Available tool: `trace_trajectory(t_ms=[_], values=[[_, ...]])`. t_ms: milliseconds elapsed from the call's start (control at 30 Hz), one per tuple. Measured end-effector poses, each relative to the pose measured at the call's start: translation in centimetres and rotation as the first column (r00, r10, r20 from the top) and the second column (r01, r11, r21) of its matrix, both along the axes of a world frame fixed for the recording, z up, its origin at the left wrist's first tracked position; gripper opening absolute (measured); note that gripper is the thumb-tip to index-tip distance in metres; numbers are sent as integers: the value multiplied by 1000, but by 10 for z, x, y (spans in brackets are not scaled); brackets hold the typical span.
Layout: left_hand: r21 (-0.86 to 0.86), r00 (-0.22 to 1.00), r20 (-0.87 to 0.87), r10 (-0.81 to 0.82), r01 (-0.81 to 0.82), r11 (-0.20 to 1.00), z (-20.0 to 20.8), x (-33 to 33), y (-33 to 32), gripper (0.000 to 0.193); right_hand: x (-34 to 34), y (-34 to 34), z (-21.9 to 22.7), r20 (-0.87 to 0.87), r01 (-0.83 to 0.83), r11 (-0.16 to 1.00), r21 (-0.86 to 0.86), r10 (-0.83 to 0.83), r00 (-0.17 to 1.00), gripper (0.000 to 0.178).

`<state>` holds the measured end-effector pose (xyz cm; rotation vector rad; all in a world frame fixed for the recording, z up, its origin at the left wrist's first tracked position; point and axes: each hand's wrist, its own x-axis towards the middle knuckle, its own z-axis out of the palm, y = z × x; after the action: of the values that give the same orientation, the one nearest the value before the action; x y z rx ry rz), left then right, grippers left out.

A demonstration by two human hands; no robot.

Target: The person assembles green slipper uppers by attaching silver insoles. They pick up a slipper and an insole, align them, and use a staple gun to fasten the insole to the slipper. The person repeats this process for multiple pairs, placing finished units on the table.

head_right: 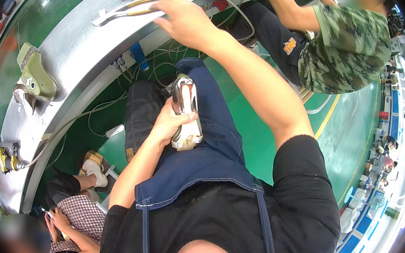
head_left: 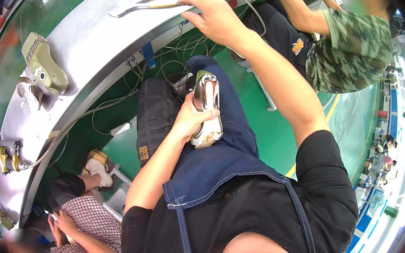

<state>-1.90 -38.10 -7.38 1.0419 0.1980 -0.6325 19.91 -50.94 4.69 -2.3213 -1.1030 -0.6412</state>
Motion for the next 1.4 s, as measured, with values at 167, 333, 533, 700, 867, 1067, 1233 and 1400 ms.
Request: trace_trajectory(t_ms=[167, 333, 533, 700, 867, 1067, 1233, 1400], values=[[298, 877, 476, 72, -237, 925, 37, 5, 28, 119, -122, -50, 13, -612, 179, 933, 311, 53, 789, 21], [404, 557, 826, -86, -478, 780, 66, 20, 41, 125, -192, -57, 18, -437, -7, 895, 446, 224, 871, 28], [295, 319, 939, -129, -553, 779, 83, 32, 43, 122, -212, -50, 21, -239, -159, 847, 506, 316, 918, 35], [282, 320, 939, -126, -510, 812, 85, 29, 42, 121, -219, -46, 20, -137, -198, 830, 521, 310, 941, 35], [320, 295, 937, -187, -511, 798, 90, 27, 45, 114, -226, -47, 22, -130, -196, 836, 513, 301, 945, 35], [346, 211, 938, -275, -527, 776, 98, 23, 42, 110, -229, -56, 32, -168, -249, 874, 417, 344, 924, 34], [326, 240, 942, -234, -488, 810, 96, 19, 36, 111, -232, -57, 38, -171, -248, 879, 408, 340, 925, 34], [302, 277, 943, -187, -465, 833, 89, 18, 32, 112, -232, -56, 37, -130, -258, 883, 392, 331, 935, 36]])
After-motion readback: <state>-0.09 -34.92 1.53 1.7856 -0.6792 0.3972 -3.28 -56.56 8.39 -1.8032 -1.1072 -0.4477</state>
